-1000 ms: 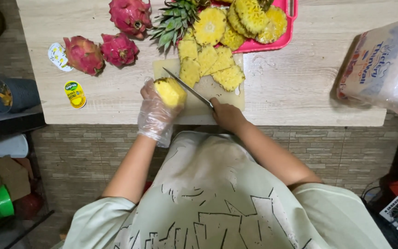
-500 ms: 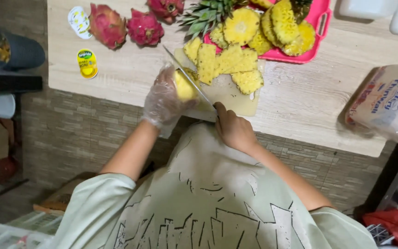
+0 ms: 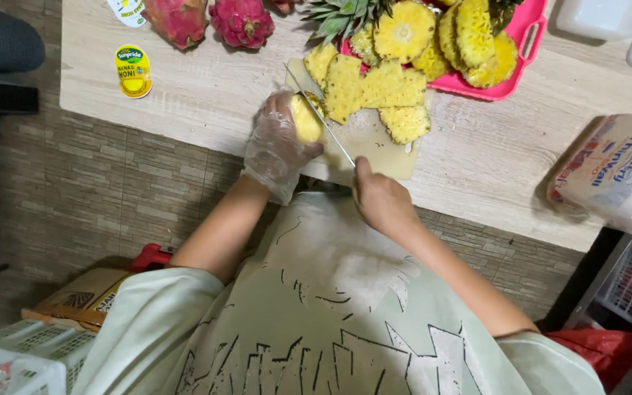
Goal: The person peels a pineapple by cutting off the skin with a knife, then removes smaller remaining pieces of skin and places the peeled fruit on a tray.
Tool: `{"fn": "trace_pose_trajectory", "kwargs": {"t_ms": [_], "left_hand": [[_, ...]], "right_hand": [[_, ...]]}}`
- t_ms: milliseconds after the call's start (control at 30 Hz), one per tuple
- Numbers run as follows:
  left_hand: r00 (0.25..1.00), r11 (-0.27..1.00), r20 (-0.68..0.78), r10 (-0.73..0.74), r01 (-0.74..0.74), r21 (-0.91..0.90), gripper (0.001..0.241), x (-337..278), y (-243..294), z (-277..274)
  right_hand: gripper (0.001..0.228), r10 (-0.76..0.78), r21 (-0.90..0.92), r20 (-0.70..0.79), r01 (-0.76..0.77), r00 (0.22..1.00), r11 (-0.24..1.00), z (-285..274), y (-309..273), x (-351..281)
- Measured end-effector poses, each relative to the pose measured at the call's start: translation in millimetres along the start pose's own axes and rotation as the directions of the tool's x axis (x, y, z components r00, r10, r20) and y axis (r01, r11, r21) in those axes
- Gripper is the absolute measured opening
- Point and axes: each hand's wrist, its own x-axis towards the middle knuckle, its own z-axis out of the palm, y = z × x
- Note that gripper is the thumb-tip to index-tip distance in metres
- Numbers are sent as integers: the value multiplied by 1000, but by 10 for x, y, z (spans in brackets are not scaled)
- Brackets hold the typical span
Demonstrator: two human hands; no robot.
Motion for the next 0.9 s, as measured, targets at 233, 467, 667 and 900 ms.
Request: {"fn": "trace_pose_trajectory", "kwargs": {"t_ms": [233,467,667,900], "left_hand": [[999,996,-35,-1,-3,-93,103,70,-17,29],[999,995,-52,-2,-4,-100,100,15,59,-11],[998,985,-56,37,-45,-164,104,15,-15,58],[972,993,-204,115,-121,-17,107,46,-175,273]], "right_hand": [[42,73,62,42,-76,996,995,-157,-191,-71],[45,83,99,26,-85,996,991,-96,-208,191],[51,132,130,131,-149,983,980,-343,-301,-2],[43,224,82,225,-247,948,966,-214,-244,84]]}}
